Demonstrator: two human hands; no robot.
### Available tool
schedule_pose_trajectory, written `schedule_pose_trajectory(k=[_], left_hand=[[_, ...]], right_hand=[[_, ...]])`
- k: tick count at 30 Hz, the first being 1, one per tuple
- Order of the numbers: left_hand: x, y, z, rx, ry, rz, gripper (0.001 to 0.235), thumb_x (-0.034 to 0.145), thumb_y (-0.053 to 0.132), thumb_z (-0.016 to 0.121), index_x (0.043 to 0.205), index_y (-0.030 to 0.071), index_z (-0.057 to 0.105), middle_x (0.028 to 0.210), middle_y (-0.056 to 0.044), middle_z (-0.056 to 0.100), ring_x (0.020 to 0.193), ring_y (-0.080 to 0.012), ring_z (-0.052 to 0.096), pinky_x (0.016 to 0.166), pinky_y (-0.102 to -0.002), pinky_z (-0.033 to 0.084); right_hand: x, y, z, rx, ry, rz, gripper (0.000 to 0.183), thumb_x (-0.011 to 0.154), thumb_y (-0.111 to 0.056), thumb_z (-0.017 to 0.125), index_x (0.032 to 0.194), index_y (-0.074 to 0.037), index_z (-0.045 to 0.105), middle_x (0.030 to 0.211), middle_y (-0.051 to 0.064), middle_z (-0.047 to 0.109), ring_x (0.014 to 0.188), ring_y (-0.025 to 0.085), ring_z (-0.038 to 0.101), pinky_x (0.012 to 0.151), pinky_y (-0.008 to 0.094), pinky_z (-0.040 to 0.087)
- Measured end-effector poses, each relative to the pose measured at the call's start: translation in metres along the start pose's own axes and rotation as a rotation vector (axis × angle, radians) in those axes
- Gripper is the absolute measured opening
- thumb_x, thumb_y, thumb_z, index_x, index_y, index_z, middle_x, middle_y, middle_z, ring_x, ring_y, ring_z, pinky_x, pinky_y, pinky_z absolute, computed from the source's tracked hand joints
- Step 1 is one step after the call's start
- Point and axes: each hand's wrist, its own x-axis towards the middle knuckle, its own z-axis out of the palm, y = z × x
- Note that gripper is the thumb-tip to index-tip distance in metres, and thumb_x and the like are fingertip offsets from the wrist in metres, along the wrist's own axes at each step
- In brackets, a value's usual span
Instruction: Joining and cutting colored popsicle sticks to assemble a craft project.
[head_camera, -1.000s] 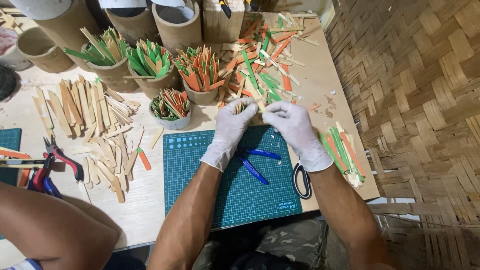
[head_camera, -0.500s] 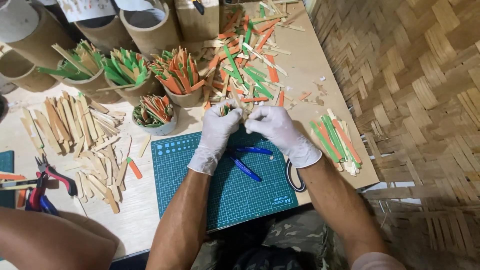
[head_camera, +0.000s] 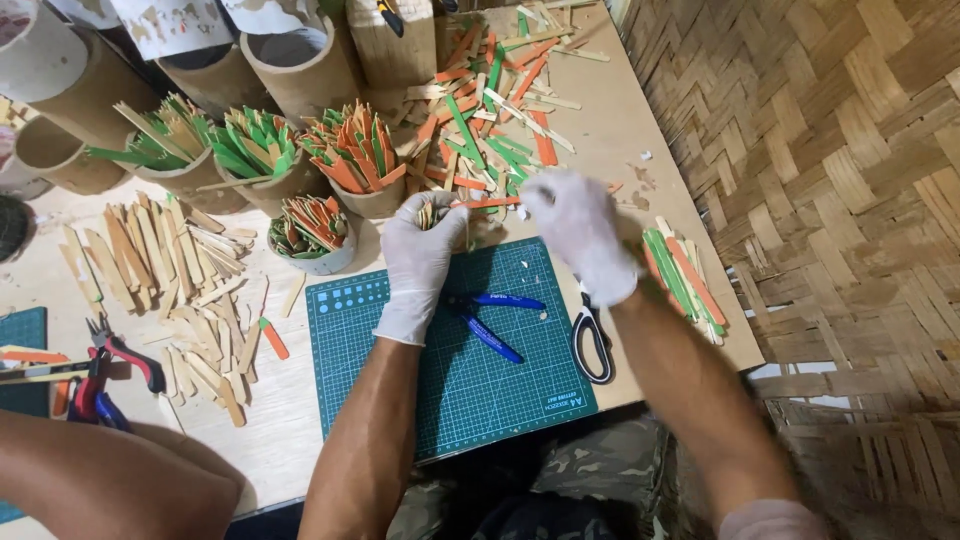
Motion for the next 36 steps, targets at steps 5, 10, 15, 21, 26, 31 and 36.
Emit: schedule_pose_trajectory(k=[5,10,15,21,26,31,36], left_hand=[[-0.006,0.004,0.007,-0.052,-0.005,0.049,0.019,0.082,0.006,0.073,0.101,0.008,0.072,0.075,0.000,0.067,0.073,-0.0079,0.059,0.065,-0.023,0.055],[0.004,-0.010,0.006,-0.238,-0.042,0.033,0.015,0.093,0.006,0.063,0.107,0.010,0.067,0.080,0.003,0.061,0.074,-0.0061,0.054,0.062,-0.023,0.049],[0.008,-0.013,0.008,-0.498,-0.168,-0.166,0.007,0.098,0.007,0.060,0.104,0.008,0.063,0.071,0.000,0.060,0.053,-0.0059,0.052,0.044,-0.019,0.036],[0.019,-0.031,0.003,-0.707,-0.387,-0.380,0.024,0.106,0.028,0.054,0.117,0.008,0.061,0.096,-0.008,0.075,0.076,-0.0146,0.074,0.056,-0.023,0.055],[0.001,-0.004,0.006,-0.677,-0.510,-0.469,0.042,0.104,0.044,0.050,0.120,0.008,0.065,0.106,-0.010,0.074,0.090,-0.0208,0.075,0.073,-0.032,0.063],[0.009,-0.028,0.009,-0.761,-0.548,-0.382,0.021,0.103,0.024,0.060,0.110,0.005,0.063,0.097,-0.014,0.076,0.078,-0.0222,0.077,0.067,-0.033,0.066],[0.014,-0.022,0.003,-0.762,-0.390,-0.440,0.014,0.100,0.022,0.066,0.109,0.012,0.066,0.096,-0.004,0.076,0.072,-0.0152,0.072,0.057,-0.023,0.058]], right_hand=[[0.076,0.040,0.030,-0.251,0.001,0.075,0.018,0.089,-0.034,0.064,0.095,-0.035,0.080,0.093,0.002,0.077,0.098,0.032,0.072,0.088,0.046,0.058],[0.100,0.063,0.059,-0.283,-0.026,0.168,0.018,0.084,-0.033,0.067,0.094,-0.039,0.080,0.097,-0.002,0.077,0.103,0.028,0.072,0.092,0.043,0.059],[0.106,0.073,0.050,-0.215,0.032,0.097,0.020,0.085,-0.029,0.061,0.094,-0.032,0.078,0.095,0.002,0.077,0.101,0.032,0.072,0.093,0.047,0.057],[0.055,0.003,-0.029,0.070,-0.029,-0.233,0.018,0.092,-0.014,0.065,0.104,-0.019,0.077,0.103,0.013,0.076,0.104,0.034,0.070,0.090,0.049,0.054],[0.022,-0.074,-0.057,0.139,-0.321,-0.307,0.017,0.091,-0.007,0.066,0.099,-0.013,0.079,0.099,0.016,0.079,0.096,0.035,0.073,0.090,0.050,0.055],[0.043,-0.061,-0.024,0.168,-0.422,-0.323,0.015,0.090,-0.013,0.072,0.103,-0.014,0.079,0.095,0.014,0.078,0.090,0.031,0.072,0.085,0.049,0.055],[0.104,0.036,0.022,-0.181,-0.091,-0.063,0.017,0.086,-0.039,0.070,0.100,-0.035,0.079,0.098,-0.003,0.077,0.098,0.027,0.071,0.087,0.044,0.056]])
